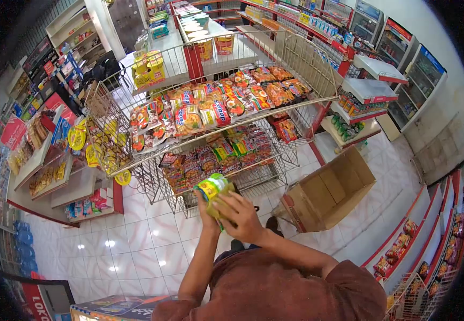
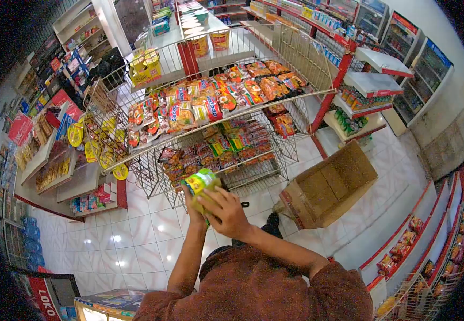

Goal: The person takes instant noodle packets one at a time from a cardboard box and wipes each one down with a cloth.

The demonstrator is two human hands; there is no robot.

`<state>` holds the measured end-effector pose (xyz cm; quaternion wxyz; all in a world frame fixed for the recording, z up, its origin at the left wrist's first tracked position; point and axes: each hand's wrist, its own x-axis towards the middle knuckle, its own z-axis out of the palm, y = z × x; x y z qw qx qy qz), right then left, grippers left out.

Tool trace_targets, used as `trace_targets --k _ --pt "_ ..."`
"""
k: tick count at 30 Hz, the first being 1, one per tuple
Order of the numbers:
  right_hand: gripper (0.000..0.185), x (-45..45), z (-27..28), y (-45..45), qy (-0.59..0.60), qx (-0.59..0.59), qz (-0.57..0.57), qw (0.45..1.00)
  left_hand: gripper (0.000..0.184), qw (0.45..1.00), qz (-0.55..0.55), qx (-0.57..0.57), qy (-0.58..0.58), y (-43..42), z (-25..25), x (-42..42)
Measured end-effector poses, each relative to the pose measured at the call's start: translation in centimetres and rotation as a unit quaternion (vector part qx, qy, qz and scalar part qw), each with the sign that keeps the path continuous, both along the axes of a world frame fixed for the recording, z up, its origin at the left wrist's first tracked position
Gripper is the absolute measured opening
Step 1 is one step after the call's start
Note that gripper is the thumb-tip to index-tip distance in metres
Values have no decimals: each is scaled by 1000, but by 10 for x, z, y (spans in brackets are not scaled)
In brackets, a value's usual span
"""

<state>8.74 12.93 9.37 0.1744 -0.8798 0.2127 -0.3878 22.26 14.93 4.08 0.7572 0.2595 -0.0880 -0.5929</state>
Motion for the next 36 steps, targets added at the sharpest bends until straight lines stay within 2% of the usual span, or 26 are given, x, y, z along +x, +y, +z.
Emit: trace_targets --k 1,6,10,14,17,22,25,30,33,36 --pt "44 0 -1 4 19 -4 23 1000 76 999 -5 -34 20 -2 -3 9" --pt "46 0 -12 -10 29 -9 60 998 77 999 -29 -2 16 -5 -3 21" --pt "46 7 -16 -42 -37 14 -7 999 77 993 -102 60 9 -1 18 -8" --pt "44 11 1 -41 -78 98 -81 989 76 994 -76 80 -20 0 9 -22" --pt "44 6 -7 -13 -21 30 -32 999 76 998 -18 59 0 -4 9 -8" --pt "44 -15 -25 1 13 -12 40 999 75 999 46 17 0 -5 1 16" --pt "40 -14 -27 -15 -73 55 -10 996 74 1000 -7 -13 26 3 13 7" --pt "39 0 -6 -39 -90 157 -88 979 73 997 -66 42 28 13 16 -24" --pt "44 13 4 -28 -64 51 -60 995 76 986 -26 133 -94 13 -4 -40" --pt "44 11 1 -5 -43 32 -23 998 73 997 -25 71 -22 19 7 -21"
